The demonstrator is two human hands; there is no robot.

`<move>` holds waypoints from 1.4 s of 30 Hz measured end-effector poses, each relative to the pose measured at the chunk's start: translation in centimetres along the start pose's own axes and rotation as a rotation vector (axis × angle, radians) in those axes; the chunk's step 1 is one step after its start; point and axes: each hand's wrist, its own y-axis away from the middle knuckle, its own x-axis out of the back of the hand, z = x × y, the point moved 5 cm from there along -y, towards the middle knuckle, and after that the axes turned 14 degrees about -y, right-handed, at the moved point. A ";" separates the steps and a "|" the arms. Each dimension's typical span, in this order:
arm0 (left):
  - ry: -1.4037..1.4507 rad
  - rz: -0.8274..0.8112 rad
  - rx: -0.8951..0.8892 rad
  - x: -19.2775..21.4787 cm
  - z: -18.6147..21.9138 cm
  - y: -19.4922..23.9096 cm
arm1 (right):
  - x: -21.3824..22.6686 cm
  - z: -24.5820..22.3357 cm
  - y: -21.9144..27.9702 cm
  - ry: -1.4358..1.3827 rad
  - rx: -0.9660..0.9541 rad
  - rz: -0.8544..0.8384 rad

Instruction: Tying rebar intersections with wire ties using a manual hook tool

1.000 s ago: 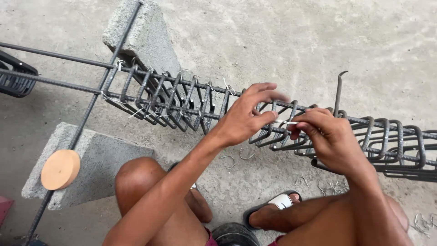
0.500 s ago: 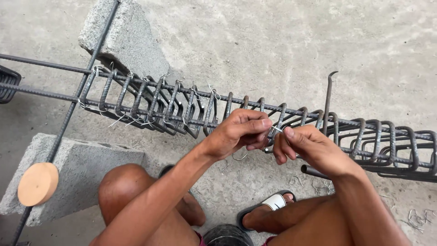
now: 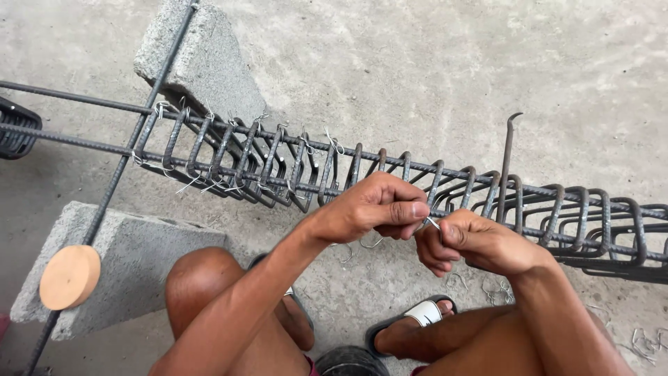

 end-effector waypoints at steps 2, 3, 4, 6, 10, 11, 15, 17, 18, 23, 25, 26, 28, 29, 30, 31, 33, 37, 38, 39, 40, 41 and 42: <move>-0.019 -0.004 0.021 0.2 0.4 0.2 | 0.4 0.2 0.0 -0.003 -0.015 0.023; -0.038 -0.009 0.040 0.3 0.6 0.3 | 0.7 0.4 0.0 -0.004 -0.030 0.047; -0.040 -0.008 0.040 0.4 0.5 0.3 | 0.8 0.3 0.0 -0.004 -0.029 0.044; -0.120 0.013 0.053 0.6 0.2 0.3 | 1.5 0.1 0.0 -0.002 -0.043 0.111; -0.235 -0.004 0.075 1.1 0.5 0.5 | 2.2 0.6 -0.2 0.032 -0.084 0.080; -0.331 0.002 0.133 1.3 0.8 0.7 | 2.2 0.5 -0.4 0.062 -0.090 0.094; -0.333 0.057 0.109 2.2 -1.1 0.7 | 2.2 0.8 -0.9 0.078 -0.055 0.180; -0.290 0.054 0.106 2.7 -1.1 0.8 | 1.9 0.7 -1.3 0.115 -0.045 0.206; -0.241 0.051 0.110 2.7 -1.2 1.1 | 1.7 0.8 -1.5 0.143 -0.039 0.233; -0.025 0.087 0.120 2.4 -2.8 1.5 | 1.8 0.8 -1.8 -0.031 0.165 0.162; 0.105 0.108 0.112 1.9 -3.1 2.0 | 1.8 0.5 -1.4 -0.045 0.264 0.157; 0.219 0.082 0.048 1.6 -2.3 2.1 | 1.7 -0.1 -1.2 -0.085 0.248 0.167; 0.330 0.055 -0.017 1.1 -1.2 2.3 | 1.6 -0.7 -0.8 -0.124 0.234 0.175; 0.403 0.073 0.004 1.0 -1.1 2.4 | 2.0 -0.6 -0.7 -0.120 0.228 0.204; 0.478 0.093 0.027 0.7 -1.1 2.6 | 2.2 -0.4 -0.5 -0.119 0.218 0.233; 0.478 0.096 0.028 0.8 -1.5 2.5 | 2.1 -0.5 -0.7 -0.121 0.217 0.232; 0.559 0.140 0.030 1.0 -2.4 2.3 | 1.6 -0.4 -1.0 -0.134 0.159 0.172; 0.434 0.188 0.079 1.1 -2.1 2.3 | 1.5 0.0 -1.0 -0.151 0.081 0.179; 0.433 0.160 0.077 1.1 -2.3 2.3 | 1.4 0.0 -0.9 -0.151 0.054 0.161; 0.432 0.133 0.075 1.0 -2.4 2.2 | 1.3 0.0 -0.8 -0.151 0.027 0.144; 0.432 0.131 0.076 1.0 -2.1 2.2 | 1.3 -0.1 -0.7 -0.152 0.028 0.145; 0.428 0.090 0.090 0.8 -1.8 2.2 | 1.3 0.0 -0.5 -0.149 -0.010 0.136; 0.423 0.050 0.102 0.6 -1.5 2.2 | 1.3 0.1 -0.4 -0.147 -0.047 0.126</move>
